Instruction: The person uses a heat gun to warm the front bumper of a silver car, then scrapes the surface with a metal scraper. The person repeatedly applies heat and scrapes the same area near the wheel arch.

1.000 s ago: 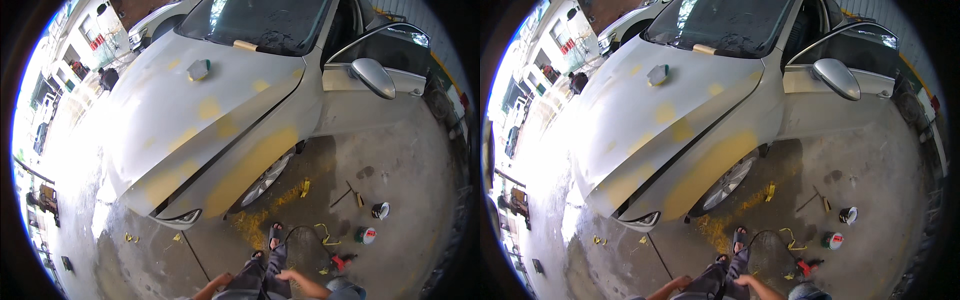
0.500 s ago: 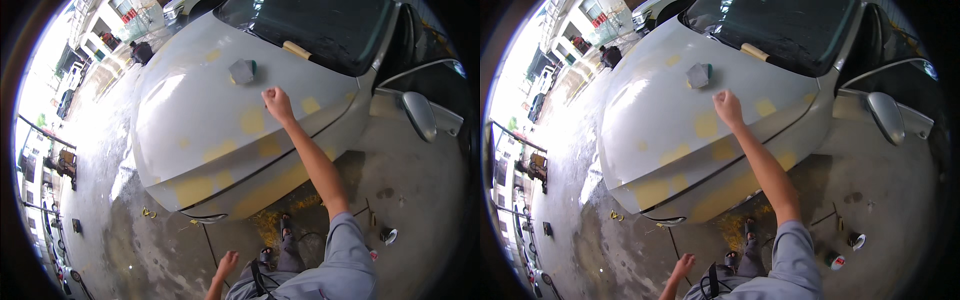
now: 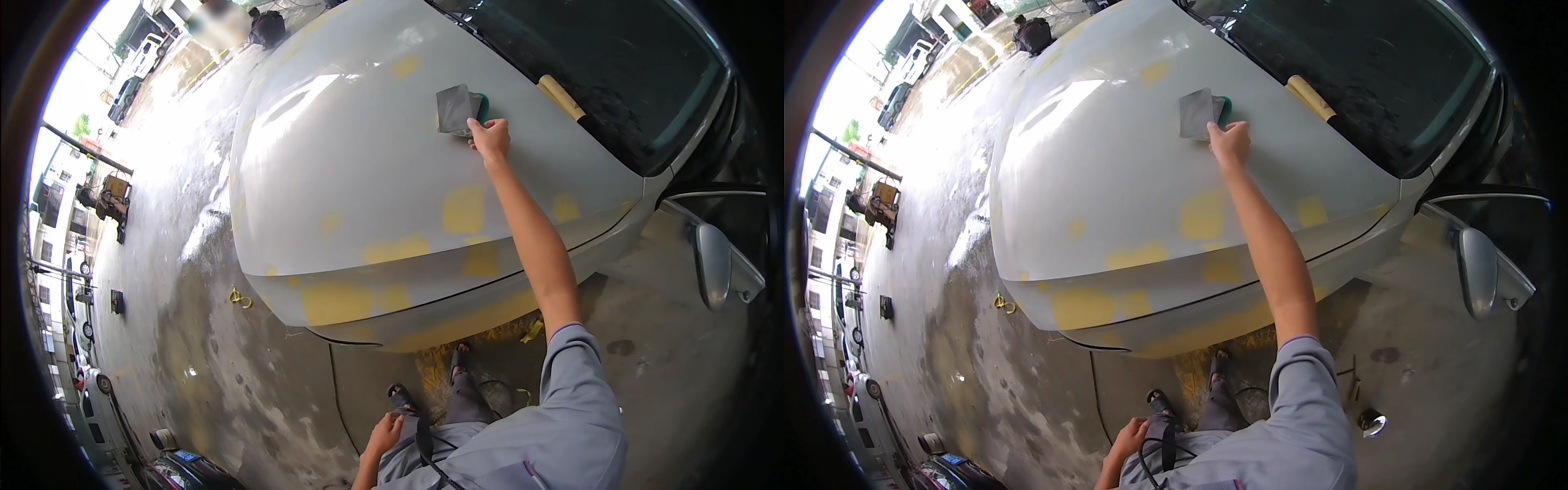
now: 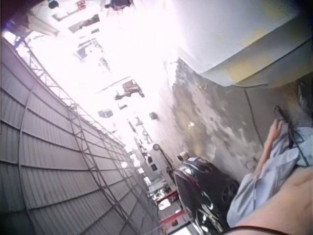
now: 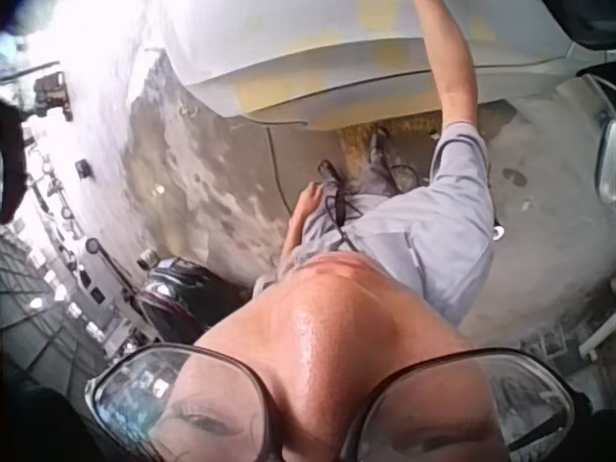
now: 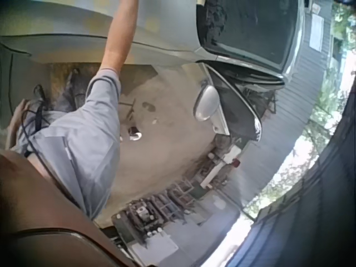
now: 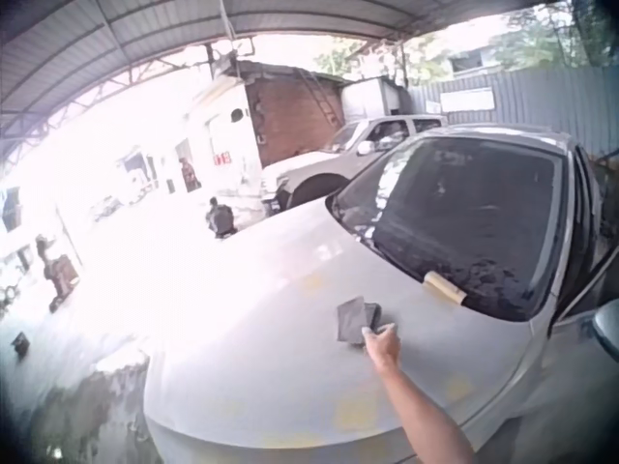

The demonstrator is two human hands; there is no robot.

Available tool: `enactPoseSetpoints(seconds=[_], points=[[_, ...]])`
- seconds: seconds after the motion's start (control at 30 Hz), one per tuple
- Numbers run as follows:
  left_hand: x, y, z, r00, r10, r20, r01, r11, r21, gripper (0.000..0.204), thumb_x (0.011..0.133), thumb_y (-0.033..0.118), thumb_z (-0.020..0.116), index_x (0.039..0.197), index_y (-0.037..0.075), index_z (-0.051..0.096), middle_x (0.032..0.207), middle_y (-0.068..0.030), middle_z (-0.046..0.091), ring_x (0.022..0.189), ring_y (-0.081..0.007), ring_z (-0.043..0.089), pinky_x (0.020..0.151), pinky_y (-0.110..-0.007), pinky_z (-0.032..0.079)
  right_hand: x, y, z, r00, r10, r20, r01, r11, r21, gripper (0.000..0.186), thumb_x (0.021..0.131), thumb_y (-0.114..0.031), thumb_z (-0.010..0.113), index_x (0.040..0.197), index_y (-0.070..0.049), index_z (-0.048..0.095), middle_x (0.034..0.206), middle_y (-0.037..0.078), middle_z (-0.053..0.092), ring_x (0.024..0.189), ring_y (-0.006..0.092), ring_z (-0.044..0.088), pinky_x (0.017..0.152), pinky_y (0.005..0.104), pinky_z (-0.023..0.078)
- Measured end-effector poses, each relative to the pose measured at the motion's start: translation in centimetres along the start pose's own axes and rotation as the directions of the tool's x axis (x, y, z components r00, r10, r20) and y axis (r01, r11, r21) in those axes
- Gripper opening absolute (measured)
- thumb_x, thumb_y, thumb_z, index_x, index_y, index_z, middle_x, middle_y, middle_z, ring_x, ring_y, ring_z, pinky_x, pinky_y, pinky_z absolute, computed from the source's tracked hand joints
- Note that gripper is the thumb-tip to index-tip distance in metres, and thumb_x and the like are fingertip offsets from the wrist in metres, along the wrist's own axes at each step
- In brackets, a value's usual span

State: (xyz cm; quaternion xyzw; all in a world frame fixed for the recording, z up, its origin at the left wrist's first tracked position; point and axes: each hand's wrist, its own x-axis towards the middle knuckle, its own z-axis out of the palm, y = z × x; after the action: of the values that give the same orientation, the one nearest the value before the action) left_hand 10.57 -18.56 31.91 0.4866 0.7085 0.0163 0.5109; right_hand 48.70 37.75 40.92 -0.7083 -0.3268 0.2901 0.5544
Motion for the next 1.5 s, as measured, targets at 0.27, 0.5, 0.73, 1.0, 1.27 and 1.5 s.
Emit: enactPoseSetpoints(seconds=[0.27, 0.5, 0.73, 1.0, 1.27, 1.5], points=[[1.4, -0.7, -3.7, 0.995, -0.063, 0.077, 0.066, 0.997, -0.036, 0.038, 0.095, 0.032, 0.050, 0.115, 0.000, 0.054, 0.101, -0.0195, 0.066, 0.097, -0.0292, 0.064, 0.083, -0.035, 0.049, -0.2, -0.6, 0.4, 0.998, 0.066, 0.010, -0.067, 0.975, 0.210, 0.046, 0.082, -0.017, 0.070, 0.108, 0.004, 0.038, 0.083, 0.014, 0.060, 0.058, 0.0158, 0.062, 0.054, 0.0271, 0.053], [4.6, 1.6, -13.3, 0.969, 0.175, 0.176, -0.174, 0.985, -0.022, 0.036, 0.095, 0.030, 0.051, 0.115, 0.000, 0.054, 0.102, -0.0202, 0.065, 0.098, -0.0334, 0.063, 0.084, -0.038, 0.048, -4.4, -2.0, -1.4, 0.969, -0.246, 0.012, 0.229, 0.919, 0.319, 0.050, 0.084, -0.015, 0.067, 0.120, 0.005, 0.040, 0.083, 0.009, 0.062, 0.065, 0.0129, 0.059, 0.061, 0.0252, 0.049], [11.2, 18.4, -24.2, 0.816, 0.570, -0.095, -0.500, 0.613, -0.612, 0.033, 0.098, 0.022, 0.049, 0.121, 0.000, 0.047, 0.110, -0.0111, 0.060, 0.094, -0.0174, 0.058, 0.079, -0.031, 0.047, -28.4, -9.2, -0.1, 0.961, -0.219, 0.168, 0.141, 0.913, 0.383, 0.044, 0.087, -0.006, 0.065, 0.125, -0.001, 0.042, 0.078, 0.003, 0.059, 0.070, 0.0077, 0.053, 0.063, 0.0226, 0.045], [7.2, 26.8, -26.2, 0.785, 0.614, -0.079, -0.366, 0.356, -0.860, 0.038, 0.097, 0.030, 0.052, 0.123, 0.002, 0.048, 0.112, -0.0026, 0.056, 0.102, -0.0084, 0.051, 0.087, -0.025, 0.043, -45.2, -10.0, -2.2, 0.963, -0.175, 0.204, 0.100, 0.938, 0.332, 0.053, 0.087, -0.003, 0.064, 0.133, -0.001, 0.036, 0.081, 0.002, 0.057, 0.071, 0.0063, 0.051, 0.066, 0.0194, 0.042], [-3.8, 21.0, -19.3, 0.606, 0.764, 0.221, -0.337, 0.498, -0.799, 0.036, 0.096, 0.016, 0.052, 0.126, -0.002, 0.043, 0.113, -0.0057, 0.056, 0.102, -0.0112, 0.051, 0.090, -0.026, 0.041, -55.4, -8.2, -11.5, 0.995, -0.053, 0.088, 0.008, 0.893, 0.450, 0.042, 0.101, -0.029, 0.039, 0.128, 0.003, 0.045, 0.109, 0.007, 0.058, 0.094, 0.0103, 0.053, 0.083, 0.0243, 0.042], [-14.8, 13.3, -10.1, 0.519, 0.849, 0.100, -0.485, 0.388, -0.784, 0.035, 0.098, 0.013, 0.049, 0.129, -0.001, 0.041, 0.115, -0.0023, 0.052, 0.101, -0.0103, 0.047, 0.091, -0.023, 0.036, -68.3, -3.7, -21.0, 0.817, 0.065, -0.574, 0.229, 0.876, 0.425, 0.027, 0.098, -0.026, 0.047, 0.096, -0.004, 0.062, 0.090, -0.003, 0.056, 0.081, 0.0042, 0.045, 0.073, 0.0214, 0.038]])
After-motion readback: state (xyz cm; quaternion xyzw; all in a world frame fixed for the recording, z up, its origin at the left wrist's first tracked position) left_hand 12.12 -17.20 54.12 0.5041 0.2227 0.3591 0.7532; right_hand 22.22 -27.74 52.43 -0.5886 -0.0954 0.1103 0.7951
